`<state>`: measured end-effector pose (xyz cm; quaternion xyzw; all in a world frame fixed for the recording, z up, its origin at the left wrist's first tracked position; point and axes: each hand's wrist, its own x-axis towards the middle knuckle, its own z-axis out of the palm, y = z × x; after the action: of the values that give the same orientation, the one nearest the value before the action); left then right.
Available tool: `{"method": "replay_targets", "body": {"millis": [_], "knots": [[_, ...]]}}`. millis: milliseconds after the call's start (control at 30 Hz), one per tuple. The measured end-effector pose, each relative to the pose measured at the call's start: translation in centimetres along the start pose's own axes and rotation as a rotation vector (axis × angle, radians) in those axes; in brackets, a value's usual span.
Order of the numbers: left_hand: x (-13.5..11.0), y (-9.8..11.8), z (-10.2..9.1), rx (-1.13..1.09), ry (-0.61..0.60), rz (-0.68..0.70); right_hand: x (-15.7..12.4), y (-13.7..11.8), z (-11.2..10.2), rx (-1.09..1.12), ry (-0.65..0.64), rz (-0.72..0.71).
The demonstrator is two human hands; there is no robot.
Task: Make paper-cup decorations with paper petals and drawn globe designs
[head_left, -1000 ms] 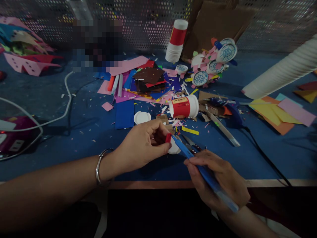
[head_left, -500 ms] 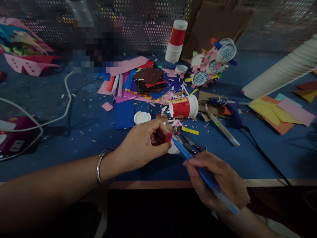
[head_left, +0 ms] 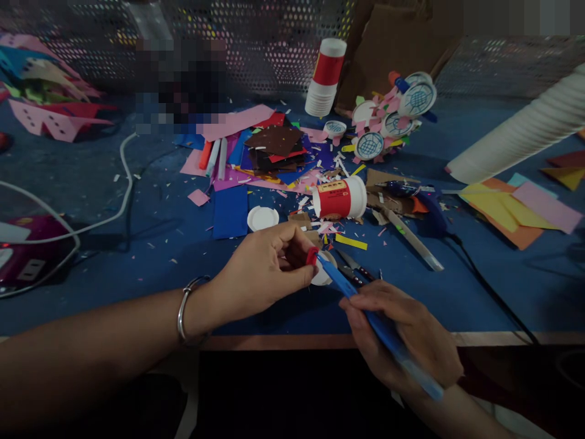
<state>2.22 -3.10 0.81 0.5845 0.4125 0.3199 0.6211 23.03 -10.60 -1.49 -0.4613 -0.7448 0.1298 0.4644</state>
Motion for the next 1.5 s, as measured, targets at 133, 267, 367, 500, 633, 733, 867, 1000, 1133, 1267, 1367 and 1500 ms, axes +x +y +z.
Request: {"method": "replay_targets", "body": {"millis": [133,267,367,500,633,733,867,1000,1133,1267,1367,1500], "knots": [[0.0,-0.1,-0.1,0.010,0.003,0.000,-0.1,0.0,-0.1,0.014,0.021,0.012],[0.1,-0.2,-0.2,0.020,0.009,-0.006,0.3,0.1,-0.7,0.054,-0.049,-0.053],[0.1,-0.3,-0.2,0.053,0.009,0.001,0.6,0.1,-1.0,0.031,-0.069,-0.089],[0.1,-0.4,-0.1,0.055,-0.005,0.016,0.8,0.2,-0.9,-0.017,-0.088,-0.130],[0.0,-0.4,-0.2,0.056,-0.014,0.024,0.7,0.3,-0.8,-0.052,-0.054,-0.174],[0.0,-0.4,-0.1,0.030,-0.013,0.022,0.6,0.4,-1.0,-0.052,-0.089,-0.159],[-0.1,-0.5,0.0,0.010,-0.016,0.008,0.5,0.3,-0.8,-0.034,-0.080,-0.150],[0.0,-0.4,0.0,-0.021,-0.021,0.021,0.6,-0.1,-0.6,-0.040,-0.037,-0.175],[0.0,0.0,-0.1,-0.040,-0.021,0.035,0.9,-0.4,-1.4,-0.088,-0.079,-0.146],[0.0,0.1,-0.3,-0.059,-0.016,0.035,0.7,0.3,-2.3,-0.224,-0.081,-0.110],[0.1,-0.1,-0.7,-0.032,0.005,0.044,0.3,1.9,-2.9,-0.358,0.078,-0.116],[0.4,-0.4,-1.3,0.013,0.025,0.051,0.8,4.7,-4.4,-0.495,-0.074,-0.180]]}}
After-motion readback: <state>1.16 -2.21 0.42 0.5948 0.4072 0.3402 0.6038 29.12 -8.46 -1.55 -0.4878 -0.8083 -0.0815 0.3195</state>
